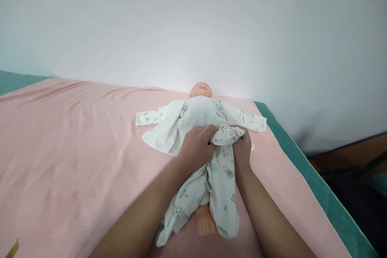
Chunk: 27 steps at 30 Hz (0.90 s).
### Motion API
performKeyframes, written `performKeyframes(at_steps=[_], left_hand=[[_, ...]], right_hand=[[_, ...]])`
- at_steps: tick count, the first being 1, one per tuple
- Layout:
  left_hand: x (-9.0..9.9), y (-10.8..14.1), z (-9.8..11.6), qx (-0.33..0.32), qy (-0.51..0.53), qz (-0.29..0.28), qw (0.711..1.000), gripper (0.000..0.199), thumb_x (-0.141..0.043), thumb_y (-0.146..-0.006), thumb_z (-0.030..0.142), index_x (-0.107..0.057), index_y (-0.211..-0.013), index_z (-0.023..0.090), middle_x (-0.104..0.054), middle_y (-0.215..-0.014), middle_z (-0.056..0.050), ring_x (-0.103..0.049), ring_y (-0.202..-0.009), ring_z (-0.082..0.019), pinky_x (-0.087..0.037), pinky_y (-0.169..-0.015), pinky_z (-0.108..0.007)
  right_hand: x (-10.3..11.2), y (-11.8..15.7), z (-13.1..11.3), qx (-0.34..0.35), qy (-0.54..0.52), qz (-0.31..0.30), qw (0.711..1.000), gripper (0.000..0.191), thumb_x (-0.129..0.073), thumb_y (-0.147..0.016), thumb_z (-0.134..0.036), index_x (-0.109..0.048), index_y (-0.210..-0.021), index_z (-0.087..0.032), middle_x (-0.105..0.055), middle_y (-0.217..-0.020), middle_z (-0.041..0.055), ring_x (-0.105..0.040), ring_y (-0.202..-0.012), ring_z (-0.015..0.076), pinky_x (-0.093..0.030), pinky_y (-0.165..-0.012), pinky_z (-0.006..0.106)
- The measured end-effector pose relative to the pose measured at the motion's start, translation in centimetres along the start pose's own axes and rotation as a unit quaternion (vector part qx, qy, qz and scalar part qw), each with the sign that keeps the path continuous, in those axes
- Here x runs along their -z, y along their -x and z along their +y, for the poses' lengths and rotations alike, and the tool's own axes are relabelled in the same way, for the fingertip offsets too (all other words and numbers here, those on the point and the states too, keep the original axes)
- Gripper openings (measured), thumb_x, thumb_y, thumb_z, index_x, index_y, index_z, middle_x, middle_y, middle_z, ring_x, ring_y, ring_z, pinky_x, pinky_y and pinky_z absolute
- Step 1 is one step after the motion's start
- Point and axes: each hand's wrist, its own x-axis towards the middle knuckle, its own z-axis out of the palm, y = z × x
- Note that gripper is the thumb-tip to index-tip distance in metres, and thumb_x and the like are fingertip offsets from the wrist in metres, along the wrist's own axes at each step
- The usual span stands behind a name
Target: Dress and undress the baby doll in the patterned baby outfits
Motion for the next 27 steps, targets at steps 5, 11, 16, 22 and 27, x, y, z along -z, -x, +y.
performKeyframes(at_steps=[5,11,16,22,27], left_hand=[[0.5,-0.1,0.7,-0.019,0.053,-0.092,0.994,0.020,-0.061,-0.080,0.031,-0.059,-0.099,0.024,-0.069,-0.087,-0.001,-0.062,-0.079,-0.021,-0.040,-0.068,-0.029],[0.7,0.0,0.7,-0.034,0.081,-0.116,0.989,0.008,-0.059,-0.079,0.024,-0.058,-0.087,0.021,-0.066,-0.083,-0.001,-0.059,-0.077,-0.019,-0.039,-0.066,-0.028],[-0.1,0.4,-0.1,-0.005,0.074,-0.017,0.997,0.012,-0.050,-0.077,0.010,-0.052,-0.082,0.021,-0.061,-0.079,-0.001,-0.056,-0.074,-0.017,-0.036,-0.064,-0.027],[-0.5,0.3,0.0,0.005,-0.017,0.036,0.999,0.015,-0.047,-0.077,0.008,-0.048,-0.083,0.022,-0.058,-0.081,-0.001,-0.054,-0.073,-0.017,-0.032,-0.060,-0.027],[-0.6,0.5,0.3,-0.013,-0.094,0.051,0.994,0.019,-0.043,-0.076,0.005,-0.046,-0.084,0.023,-0.057,-0.083,-0.002,-0.052,-0.071,-0.017,-0.026,-0.056,-0.028]], right_hand=[[-0.2,-0.5,0.2,0.074,-0.007,-0.004,0.997,0.027,-0.062,-0.062,-0.031,-0.056,-0.087,-0.022,-0.061,-0.086,0.0021,-0.054,-0.082,0.0195,-0.045,-0.076,0.034],[0.0,-0.4,0.3,0.065,0.004,-0.019,0.998,0.028,-0.061,-0.062,-0.034,-0.055,-0.087,-0.023,-0.060,-0.087,0.0030,-0.054,-0.082,0.0201,-0.045,-0.078,0.035],[0.1,0.0,0.2,0.042,0.008,-0.036,0.998,0.024,-0.056,-0.071,-0.032,-0.060,-0.092,-0.022,-0.065,-0.099,0.0040,-0.056,-0.093,0.0214,-0.045,-0.084,0.037],[0.2,0.7,0.1,0.049,0.007,-0.075,0.996,0.035,-0.059,-0.077,-0.033,-0.059,-0.110,-0.022,-0.063,-0.115,0.0054,-0.056,-0.107,0.0223,-0.043,-0.094,0.038],[0.9,0.6,0.1,0.038,0.003,-0.115,0.993,0.052,-0.071,-0.070,-0.033,-0.056,-0.119,-0.024,-0.057,-0.129,0.0070,-0.052,-0.116,0.0248,-0.042,-0.099,0.042]])
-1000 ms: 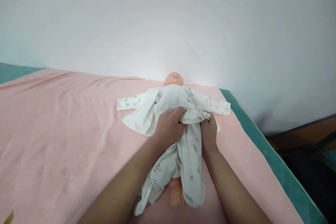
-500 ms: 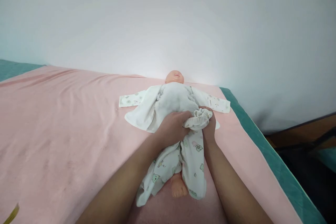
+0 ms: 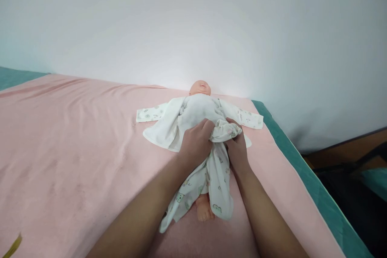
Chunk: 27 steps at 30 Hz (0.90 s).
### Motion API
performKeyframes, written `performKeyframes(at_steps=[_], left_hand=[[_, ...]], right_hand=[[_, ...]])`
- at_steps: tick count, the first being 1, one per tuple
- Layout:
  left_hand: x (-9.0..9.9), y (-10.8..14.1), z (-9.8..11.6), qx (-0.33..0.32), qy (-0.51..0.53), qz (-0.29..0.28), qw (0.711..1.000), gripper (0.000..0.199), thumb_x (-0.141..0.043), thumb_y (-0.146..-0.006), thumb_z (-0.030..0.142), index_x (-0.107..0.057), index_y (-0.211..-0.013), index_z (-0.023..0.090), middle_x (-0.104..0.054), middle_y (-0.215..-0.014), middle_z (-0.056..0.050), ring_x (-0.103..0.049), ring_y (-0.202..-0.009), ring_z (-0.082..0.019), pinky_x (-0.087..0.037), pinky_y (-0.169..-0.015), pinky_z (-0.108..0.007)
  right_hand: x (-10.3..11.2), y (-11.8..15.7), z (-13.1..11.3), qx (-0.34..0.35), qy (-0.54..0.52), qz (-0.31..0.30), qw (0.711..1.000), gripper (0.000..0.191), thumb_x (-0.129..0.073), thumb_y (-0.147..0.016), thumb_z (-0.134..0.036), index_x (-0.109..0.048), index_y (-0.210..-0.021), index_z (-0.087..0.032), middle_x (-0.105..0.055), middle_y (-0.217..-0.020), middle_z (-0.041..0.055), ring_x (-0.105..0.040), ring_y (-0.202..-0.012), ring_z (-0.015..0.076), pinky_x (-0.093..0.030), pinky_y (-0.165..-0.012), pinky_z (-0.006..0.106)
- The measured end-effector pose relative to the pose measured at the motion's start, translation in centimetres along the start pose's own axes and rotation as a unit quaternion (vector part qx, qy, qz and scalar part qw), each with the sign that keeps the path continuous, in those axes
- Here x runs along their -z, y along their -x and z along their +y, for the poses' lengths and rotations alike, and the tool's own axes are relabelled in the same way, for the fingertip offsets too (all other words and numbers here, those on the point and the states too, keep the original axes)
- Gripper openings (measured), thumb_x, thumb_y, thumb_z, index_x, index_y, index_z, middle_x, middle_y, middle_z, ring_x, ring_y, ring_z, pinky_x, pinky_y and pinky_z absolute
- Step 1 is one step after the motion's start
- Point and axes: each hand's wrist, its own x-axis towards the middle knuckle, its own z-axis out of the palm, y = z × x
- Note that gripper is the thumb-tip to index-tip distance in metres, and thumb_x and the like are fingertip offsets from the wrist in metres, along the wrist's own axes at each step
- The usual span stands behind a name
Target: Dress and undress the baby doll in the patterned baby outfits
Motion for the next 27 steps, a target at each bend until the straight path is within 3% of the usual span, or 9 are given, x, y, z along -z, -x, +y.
performKeyframes(at_steps=[3,6,10,14,16,20,23,27], left_hand=[[0.0,0.2,-0.1,0.008,0.014,0.021,1.000,0.015,-0.044,-0.079,0.008,-0.045,-0.083,0.022,-0.056,-0.082,-0.001,-0.051,-0.069,-0.016,-0.027,-0.056,-0.027],[-0.2,0.5,-0.4,0.012,0.060,0.042,0.997,0.013,-0.046,-0.079,0.010,-0.046,-0.083,0.022,-0.056,-0.081,-0.001,-0.051,-0.070,-0.015,-0.030,-0.058,-0.025],[-0.2,0.9,-0.6,0.014,0.122,0.081,0.989,0.012,-0.049,-0.079,0.012,-0.047,-0.087,0.021,-0.057,-0.079,0.000,-0.051,-0.069,-0.014,-0.033,-0.061,-0.025],[-0.1,1.1,-0.5,0.031,0.125,0.076,0.989,0.012,-0.051,-0.079,0.015,-0.047,-0.088,0.022,-0.058,-0.077,0.000,-0.051,-0.066,-0.014,-0.034,-0.061,-0.025],[-0.1,1.2,-0.5,0.034,0.124,0.065,0.990,0.012,-0.051,-0.079,0.018,-0.047,-0.089,0.022,-0.059,-0.078,0.000,-0.053,-0.067,-0.015,-0.035,-0.062,-0.025],[0.0,1.3,-0.5,0.044,0.120,0.049,0.991,0.011,-0.053,-0.079,0.021,-0.047,-0.089,0.023,-0.060,-0.076,0.000,-0.055,-0.068,-0.016,-0.035,-0.062,-0.024],[0.1,1.2,-0.5,0.053,0.106,0.024,0.993,0.011,-0.054,-0.079,0.021,-0.048,-0.088,0.023,-0.060,-0.073,0.001,-0.055,-0.066,-0.016,-0.033,-0.060,-0.024],[0.2,0.9,-0.5,0.058,0.089,0.002,0.994,0.010,-0.054,-0.080,0.021,-0.049,-0.088,0.023,-0.061,-0.072,0.001,-0.054,-0.064,-0.016,-0.031,-0.058,-0.025]], right_hand=[[0.8,0.0,-0.5,0.004,0.015,-0.065,0.998,0.051,-0.074,-0.068,-0.034,-0.059,-0.116,-0.025,-0.050,-0.138,0.0067,-0.049,-0.123,0.0265,-0.040,-0.102,0.043],[1.4,0.3,-1.6,0.037,0.069,-0.102,0.992,0.036,-0.076,-0.069,-0.035,-0.067,-0.102,-0.026,-0.045,-0.142,0.0045,-0.044,-0.128,0.0273,-0.038,-0.104,0.043],[1.9,1.2,-3.1,0.086,0.118,-0.136,0.980,0.014,-0.074,-0.072,-0.033,-0.070,-0.083,-0.025,-0.058,-0.125,0.0044,-0.052,-0.115,0.0269,-0.042,-0.096,0.039],[2.5,1.9,-4.0,0.005,0.108,-0.168,0.980,0.017,-0.073,-0.073,-0.036,-0.067,-0.081,-0.022,-0.065,-0.085,0.0016,-0.057,-0.078,0.0203,-0.046,-0.069,0.032],[3.0,1.8,-4.3,-0.042,0.100,-0.175,0.979,0.024,-0.076,-0.069,-0.036,-0.065,-0.085,-0.023,-0.064,-0.076,-0.0008,-0.055,-0.070,0.0180,-0.044,-0.063,0.030],[3.8,1.3,-4.7,-0.106,0.123,-0.242,0.957,0.041,-0.080,-0.064,-0.036,-0.065,-0.101,-0.025,-0.068,-0.083,-0.0002,-0.059,-0.076,0.0202,-0.046,-0.066,0.032],[4.1,1.1,-4.4,-0.111,0.143,-0.263,0.948,0.031,-0.077,-0.066,-0.038,-0.070,-0.092,-0.023,-0.070,-0.090,0.0024,-0.061,-0.086,0.0251,-0.048,-0.072,0.037],[3.9,0.7,-2.9,-0.084,0.089,-0.228,0.966,0.023,-0.070,-0.071,-0.036,-0.070,-0.088,-0.022,-0.069,-0.087,0.0026,-0.059,-0.084,0.0237,-0.047,-0.070,0.034]])
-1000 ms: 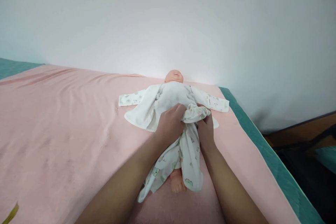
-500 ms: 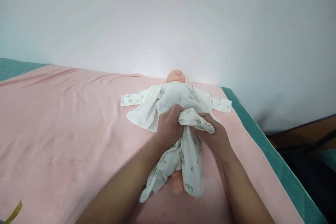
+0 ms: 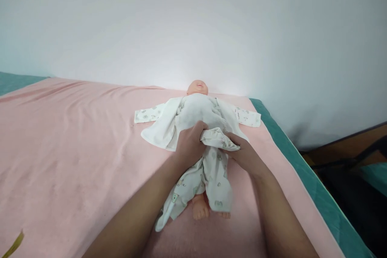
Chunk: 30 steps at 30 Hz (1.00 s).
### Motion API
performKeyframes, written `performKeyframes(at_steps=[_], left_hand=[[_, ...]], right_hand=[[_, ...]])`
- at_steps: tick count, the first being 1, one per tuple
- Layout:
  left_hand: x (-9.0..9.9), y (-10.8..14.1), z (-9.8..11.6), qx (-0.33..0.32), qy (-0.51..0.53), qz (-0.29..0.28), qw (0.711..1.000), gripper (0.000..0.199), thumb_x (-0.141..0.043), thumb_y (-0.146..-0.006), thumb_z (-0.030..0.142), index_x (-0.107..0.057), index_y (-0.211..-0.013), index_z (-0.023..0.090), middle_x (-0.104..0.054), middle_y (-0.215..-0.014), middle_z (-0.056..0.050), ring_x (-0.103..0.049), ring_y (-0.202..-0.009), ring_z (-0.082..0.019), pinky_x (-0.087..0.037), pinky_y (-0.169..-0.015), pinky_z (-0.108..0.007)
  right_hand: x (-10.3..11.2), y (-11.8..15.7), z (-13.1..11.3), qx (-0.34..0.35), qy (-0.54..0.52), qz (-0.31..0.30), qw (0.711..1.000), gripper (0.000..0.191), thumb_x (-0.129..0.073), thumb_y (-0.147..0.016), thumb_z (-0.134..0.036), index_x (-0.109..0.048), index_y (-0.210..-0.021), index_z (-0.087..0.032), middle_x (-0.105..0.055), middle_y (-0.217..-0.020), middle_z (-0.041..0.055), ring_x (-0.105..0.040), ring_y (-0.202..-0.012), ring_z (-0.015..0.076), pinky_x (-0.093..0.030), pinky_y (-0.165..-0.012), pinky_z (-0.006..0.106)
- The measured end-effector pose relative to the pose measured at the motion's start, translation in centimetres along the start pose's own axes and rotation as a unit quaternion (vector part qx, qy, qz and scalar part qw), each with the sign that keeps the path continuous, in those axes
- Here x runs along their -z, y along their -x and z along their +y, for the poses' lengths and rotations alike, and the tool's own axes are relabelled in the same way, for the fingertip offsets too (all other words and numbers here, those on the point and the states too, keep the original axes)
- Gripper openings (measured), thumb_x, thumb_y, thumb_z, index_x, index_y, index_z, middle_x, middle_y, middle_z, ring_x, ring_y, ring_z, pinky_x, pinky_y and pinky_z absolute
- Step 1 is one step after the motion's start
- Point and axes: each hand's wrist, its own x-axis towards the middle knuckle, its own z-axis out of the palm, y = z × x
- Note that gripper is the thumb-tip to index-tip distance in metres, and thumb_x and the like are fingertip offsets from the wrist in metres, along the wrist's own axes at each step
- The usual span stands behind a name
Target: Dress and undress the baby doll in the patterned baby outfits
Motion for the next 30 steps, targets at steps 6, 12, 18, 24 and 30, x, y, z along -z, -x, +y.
performKeyframes(at_steps=[6,12,18,24,30], left_hand=[[0.2,-0.4,0.4,0.012,0.017,-0.021,1.000,0.012,-0.055,-0.079,0.021,-0.052,-0.091,0.023,-0.062,-0.076,0.001,-0.054,-0.067,-0.017,-0.029,-0.059,-0.026],[2.1,-1.1,0.5,0.068,0.259,-0.047,0.962,0.012,-0.060,-0.075,0.024,-0.050,-0.077,0.019,-0.053,-0.072,0.004,-0.047,-0.069,-0.012,-0.035,-0.063,-0.022],[4.8,-1.8,-1.1,0.128,0.425,-0.182,0.878,0.020,-0.071,-0.071,0.027,-0.057,-0.081,0.016,-0.050,-0.073,0.003,-0.046,-0.067,-0.010,-0.033,-0.059,-0.021],[4.7,-1.6,-2.7,0.145,0.551,-0.229,0.790,0.025,-0.075,-0.071,0.029,-0.058,-0.082,0.015,-0.049,-0.063,0.003,-0.042,-0.052,-0.007,-0.030,-0.048,-0.020],[3.6,-0.1,-2.1,0.157,0.596,-0.108,0.780,0.028,-0.074,-0.075,0.037,-0.056,-0.082,0.016,-0.051,-0.061,0.003,-0.047,-0.054,-0.009,-0.034,-0.050,-0.020]], right_hand=[[-0.4,-0.9,1.2,0.017,-0.002,0.077,0.997,0.021,-0.071,-0.071,-0.036,-0.066,-0.084,-0.020,-0.062,-0.073,-0.0017,-0.052,-0.069,0.0166,-0.042,-0.062,0.028],[-0.6,-1.1,1.6,0.016,-0.003,0.100,0.995,0.020,-0.073,-0.070,-0.035,-0.065,-0.081,-0.021,-0.063,-0.073,-0.0023,-0.051,-0.068,0.0160,-0.040,-0.063,0.027],[-0.9,-1.2,1.6,0.019,-0.031,0.111,0.993,0.023,-0.073,-0.071,-0.038,-0.066,-0.083,-0.021,-0.063,-0.076,-0.0016,-0.052,-0.070,0.0164,-0.040,-0.063,0.027],[-1.2,-1.0,1.3,0.057,-0.008,0.119,0.991,0.018,-0.069,-0.075,-0.037,-0.063,-0.083,-0.021,-0.060,-0.080,-0.0013,-0.053,-0.076,0.0168,-0.040,-0.067,0.027],[-2.1,-0.6,-2.7,0.133,0.174,0.050,0.974,0.021,-0.065,-0.082,-0.040,-0.064,-0.095,-0.023,-0.063,-0.097,0.0026,-0.056,-0.093,0.0217,-0.041,-0.079,0.032]])
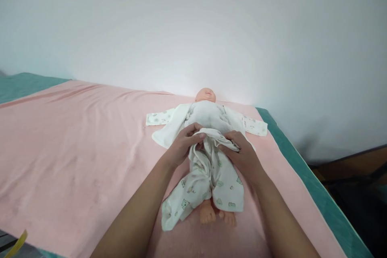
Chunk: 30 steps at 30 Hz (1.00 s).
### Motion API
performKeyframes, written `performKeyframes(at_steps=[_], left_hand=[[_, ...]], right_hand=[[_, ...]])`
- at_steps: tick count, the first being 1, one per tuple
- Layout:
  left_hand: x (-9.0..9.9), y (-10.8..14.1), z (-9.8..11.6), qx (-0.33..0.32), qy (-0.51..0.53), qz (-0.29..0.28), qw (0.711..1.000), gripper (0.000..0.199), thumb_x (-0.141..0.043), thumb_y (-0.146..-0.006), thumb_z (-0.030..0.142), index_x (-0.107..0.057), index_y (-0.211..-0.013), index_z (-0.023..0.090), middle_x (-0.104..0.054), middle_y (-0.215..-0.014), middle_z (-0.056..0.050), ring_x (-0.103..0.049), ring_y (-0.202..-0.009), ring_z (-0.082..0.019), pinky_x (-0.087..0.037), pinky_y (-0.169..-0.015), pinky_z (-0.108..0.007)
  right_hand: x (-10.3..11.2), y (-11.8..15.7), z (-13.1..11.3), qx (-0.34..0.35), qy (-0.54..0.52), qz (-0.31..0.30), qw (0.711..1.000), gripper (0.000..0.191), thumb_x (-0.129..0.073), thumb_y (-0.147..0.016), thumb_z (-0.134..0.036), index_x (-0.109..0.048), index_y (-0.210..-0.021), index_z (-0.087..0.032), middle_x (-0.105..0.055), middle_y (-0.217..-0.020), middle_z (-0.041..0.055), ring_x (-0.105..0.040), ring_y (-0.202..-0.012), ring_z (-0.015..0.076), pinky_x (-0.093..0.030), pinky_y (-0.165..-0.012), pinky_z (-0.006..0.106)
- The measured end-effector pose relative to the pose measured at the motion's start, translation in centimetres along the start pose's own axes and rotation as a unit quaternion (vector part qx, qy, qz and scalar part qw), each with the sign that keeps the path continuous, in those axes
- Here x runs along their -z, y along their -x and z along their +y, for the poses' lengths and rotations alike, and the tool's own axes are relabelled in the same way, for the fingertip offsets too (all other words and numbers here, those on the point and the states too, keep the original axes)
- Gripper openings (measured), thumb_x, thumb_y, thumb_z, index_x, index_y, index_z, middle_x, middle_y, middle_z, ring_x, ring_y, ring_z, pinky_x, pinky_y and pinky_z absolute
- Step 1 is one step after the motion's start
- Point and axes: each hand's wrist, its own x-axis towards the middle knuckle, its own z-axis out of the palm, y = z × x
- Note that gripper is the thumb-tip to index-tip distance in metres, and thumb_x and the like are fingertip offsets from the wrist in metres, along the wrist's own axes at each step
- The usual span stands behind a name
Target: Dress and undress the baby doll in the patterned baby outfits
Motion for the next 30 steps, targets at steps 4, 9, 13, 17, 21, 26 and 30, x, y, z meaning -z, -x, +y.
performKeyframes(at_steps=[4,9,13,17,21,26,30], left_hand=[[-0.5,0.5,-0.4,-0.020,0.002,0.050,0.999,0.031,-0.073,-0.075,0.041,-0.057,-0.086,0.017,-0.056,-0.067,0.002,-0.051,-0.058,-0.010,-0.039,-0.052,-0.021],[-0.3,0.2,-0.7,-0.030,0.024,0.058,0.998,0.035,-0.071,-0.077,0.047,-0.054,-0.079,0.017,-0.053,-0.061,0.003,-0.047,-0.052,-0.008,-0.036,-0.049,-0.020],[0.3,0.1,-0.6,-0.019,-0.011,-0.023,1.000,0.038,-0.069,-0.077,0.052,-0.056,-0.084,0.017,-0.051,-0.060,0.003,-0.047,-0.055,-0.010,-0.035,-0.053,-0.021],[0.6,0.2,0.2,0.051,-0.086,-0.095,0.990,0.036,-0.079,-0.070,0.038,-0.062,-0.093,0.015,-0.055,-0.078,-0.001,-0.052,-0.074,-0.014,-0.039,-0.064,-0.023],[0.8,0.2,0.0,0.072,-0.074,-0.070,0.992,0.035,-0.080,-0.069,0.033,-0.065,-0.095,0.015,-0.056,-0.080,-0.002,-0.052,-0.075,-0.014,-0.038,-0.066,-0.024],[1.7,-0.1,-1.2,0.049,-0.008,-0.012,0.999,0.032,-0.077,-0.073,0.037,-0.060,-0.088,0.015,-0.052,-0.073,0.000,-0.048,-0.064,-0.010,-0.035,-0.058,-0.021],[2.1,-0.2,-1.5,0.053,0.010,-0.026,0.998,0.033,-0.079,-0.071,0.037,-0.058,-0.083,0.014,-0.053,-0.070,0.000,-0.050,-0.061,-0.011,-0.037,-0.057,-0.022]], right_hand=[[0.2,-2.0,-3.9,-0.006,0.014,-0.156,0.988,0.031,-0.067,-0.081,-0.042,-0.065,-0.106,-0.024,-0.068,-0.099,0.0018,-0.059,-0.089,0.0223,-0.042,-0.075,0.032],[0.0,-4.6,-4.9,-0.062,-0.081,-0.270,0.957,0.020,-0.068,-0.078,-0.039,-0.071,-0.087,-0.020,-0.070,-0.084,-0.0001,-0.061,-0.082,0.0211,-0.043,-0.070,0.030],[-0.5,-5.4,-3.1,-0.138,-0.246,-0.178,0.943,0.016,-0.069,-0.073,-0.032,-0.068,-0.082,-0.019,-0.068,-0.073,-0.0001,-0.061,-0.068,0.0176,-0.044,-0.061,0.028],[-1.0,-5.4,-1.7,-0.171,-0.396,-0.142,0.891,0.010,-0.064,-0.074,-0.026,-0.058,-0.069,-0.020,-0.059,-0.058,-0.0022,-0.054,-0.052,0.0140,-0.041,-0.049,0.026],[-1.4,-5.4,-1.5,-0.138,-0.481,-0.165,0.850,0.023,-0.066,-0.075,-0.020,-0.047,-0.063,-0.020,-0.045,-0.052,-0.0065,-0.040,-0.045,0.0080,-0.038,-0.049,0.024],[-1.7,-5.4,-1.3,-0.127,-0.516,-0.166,0.830,0.029,-0.069,-0.076,-0.021,-0.042,-0.065,-0.021,-0.042,-0.053,-0.0081,-0.032,-0.042,0.0056,-0.033,-0.045,0.022],[-2.0,-5.2,-1.0,-0.125,-0.505,-0.161,0.839,0.029,-0.070,-0.077,-0.026,-0.044,-0.066,-0.021,-0.043,-0.052,-0.0082,-0.034,-0.042,0.0060,-0.032,-0.045,0.022]])
